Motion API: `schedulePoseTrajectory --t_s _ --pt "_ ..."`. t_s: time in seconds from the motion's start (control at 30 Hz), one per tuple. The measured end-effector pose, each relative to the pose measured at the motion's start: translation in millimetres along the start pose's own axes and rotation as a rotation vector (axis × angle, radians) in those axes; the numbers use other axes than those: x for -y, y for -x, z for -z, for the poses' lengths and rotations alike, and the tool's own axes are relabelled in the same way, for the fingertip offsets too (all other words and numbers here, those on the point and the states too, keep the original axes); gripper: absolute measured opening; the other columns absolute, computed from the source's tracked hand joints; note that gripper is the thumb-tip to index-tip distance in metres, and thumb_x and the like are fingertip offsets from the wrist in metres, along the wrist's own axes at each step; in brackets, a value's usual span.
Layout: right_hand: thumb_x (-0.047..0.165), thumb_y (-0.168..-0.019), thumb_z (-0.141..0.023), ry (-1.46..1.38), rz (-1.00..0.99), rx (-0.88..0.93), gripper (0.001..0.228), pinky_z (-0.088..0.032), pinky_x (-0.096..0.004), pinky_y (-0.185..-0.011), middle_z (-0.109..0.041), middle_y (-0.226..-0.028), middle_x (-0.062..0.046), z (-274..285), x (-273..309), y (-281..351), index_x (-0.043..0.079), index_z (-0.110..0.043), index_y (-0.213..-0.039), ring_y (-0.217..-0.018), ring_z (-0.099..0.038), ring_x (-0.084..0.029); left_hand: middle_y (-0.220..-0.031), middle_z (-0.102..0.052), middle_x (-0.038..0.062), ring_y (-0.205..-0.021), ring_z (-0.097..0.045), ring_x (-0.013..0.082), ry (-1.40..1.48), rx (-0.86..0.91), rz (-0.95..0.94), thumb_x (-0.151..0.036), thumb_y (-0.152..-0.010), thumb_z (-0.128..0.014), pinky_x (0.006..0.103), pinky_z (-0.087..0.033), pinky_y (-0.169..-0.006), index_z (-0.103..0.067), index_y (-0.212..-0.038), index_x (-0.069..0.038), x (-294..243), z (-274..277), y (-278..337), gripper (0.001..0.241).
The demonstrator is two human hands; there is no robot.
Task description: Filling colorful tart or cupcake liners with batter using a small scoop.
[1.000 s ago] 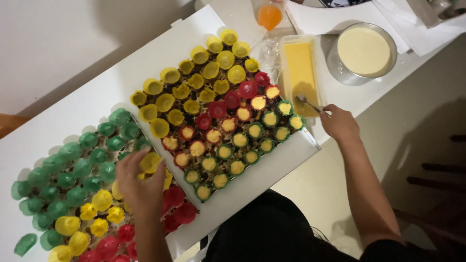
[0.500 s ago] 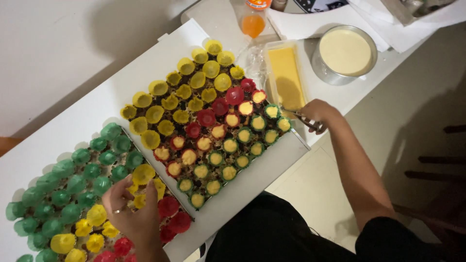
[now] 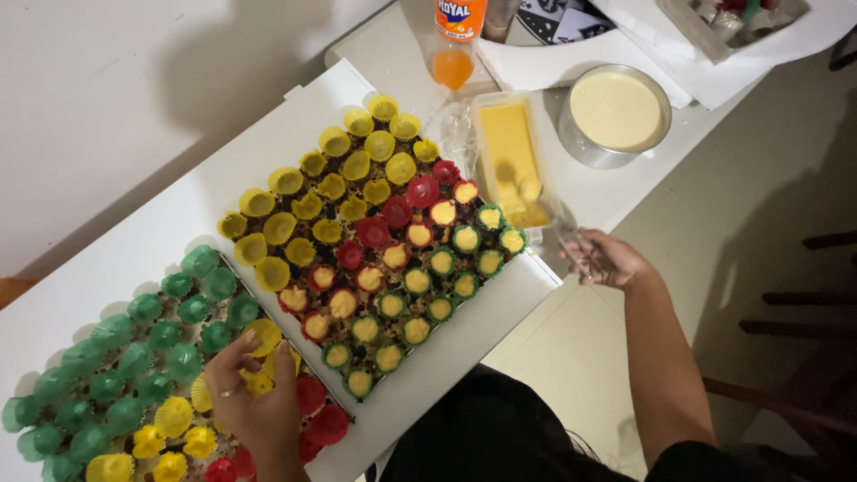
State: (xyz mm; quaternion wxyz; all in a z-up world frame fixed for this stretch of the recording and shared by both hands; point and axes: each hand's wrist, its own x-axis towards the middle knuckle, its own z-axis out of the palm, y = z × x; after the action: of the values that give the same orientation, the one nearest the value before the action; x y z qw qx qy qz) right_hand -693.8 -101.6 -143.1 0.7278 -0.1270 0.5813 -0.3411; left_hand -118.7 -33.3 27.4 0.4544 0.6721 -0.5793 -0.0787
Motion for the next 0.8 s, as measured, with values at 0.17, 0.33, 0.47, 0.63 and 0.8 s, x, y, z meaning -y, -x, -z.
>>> schedulePoseTrajectory --t_s 0.17,0.33,0.47,0.63,0.8 --pt "0.045 -0.102 -0.049 0.11 -0.029 -0.131 0.042 -0.054 -0.036 -0.056 -0.075 -0.099 -0.008 -17.4 -4.7 11.1 0.008 -0.069 -0.109 -0.071 -0.067 -0.022 -0.111 -0.059 0.006 -0.089 -0.051 0.015 0.125 0.018 0.014 -0.001 -0.089 -0.081 0.0302 -0.047 -0.08 -0.062 -0.125 -0.005 -0.9 -4.4 5.2 0.041" --pt "0.046 -0.103 -0.052 0.181 -0.017 -0.18 0.042 -0.057 -0.039 -0.063 -0.068 -0.088 -0.007 -7.5 -14.6 -3.8 0.008 -0.068 -0.11 -0.074 -0.069 -0.022 -0.111 -0.058 0.007 -0.09 -0.051 0.0155 0.146 -0.001 0.035 0.001 -0.089 -0.079 0.0301 -0.046 -0.081 -0.063 -0.126 -0.004 2.9 -8.0 13.5 0.041" --pt "0.047 -0.104 -0.051 0.208 -0.011 -0.205 0.043 -0.057 -0.04 -0.064 -0.066 -0.085 -0.007 -10.3 -23.0 1.9 0.008 -0.07 -0.111 -0.073 -0.068 -0.021 -0.11 -0.059 0.007 -0.088 -0.051 0.0149 0.14 -0.012 0.037 0.001 -0.088 -0.079 0.0296 -0.047 -0.082 -0.063 -0.125 -0.003 9.7 -4.8 19.4 0.04" --pt "0.046 -0.105 -0.045 0.167 0.022 -0.186 0.046 -0.056 -0.041 -0.063 -0.068 -0.084 -0.011 -12.3 -39.5 10.1 0.006 -0.067 -0.107 -0.072 -0.068 -0.024 -0.111 -0.06 0.006 -0.089 -0.052 0.0144 0.182 -0.009 0.068 0.001 -0.088 -0.079 0.0288 -0.047 -0.083 -0.063 -0.125 -0.004 15.4 -3.4 24.3 0.04" --pt "0.042 -0.106 -0.047 0.097 0.049 -0.199 0.042 -0.056 -0.042 -0.062 -0.066 -0.088 -0.006 -23.3 -46.9 19.6 0.005 -0.066 -0.108 -0.074 -0.067 -0.024 -0.109 -0.061 0.004 -0.09 -0.054 0.0138 0.198 0.002 0.095 0.0 -0.088 -0.078 0.028 -0.048 -0.081 -0.062 -0.123 -0.004 11.0 -10.3 29.0 0.039"
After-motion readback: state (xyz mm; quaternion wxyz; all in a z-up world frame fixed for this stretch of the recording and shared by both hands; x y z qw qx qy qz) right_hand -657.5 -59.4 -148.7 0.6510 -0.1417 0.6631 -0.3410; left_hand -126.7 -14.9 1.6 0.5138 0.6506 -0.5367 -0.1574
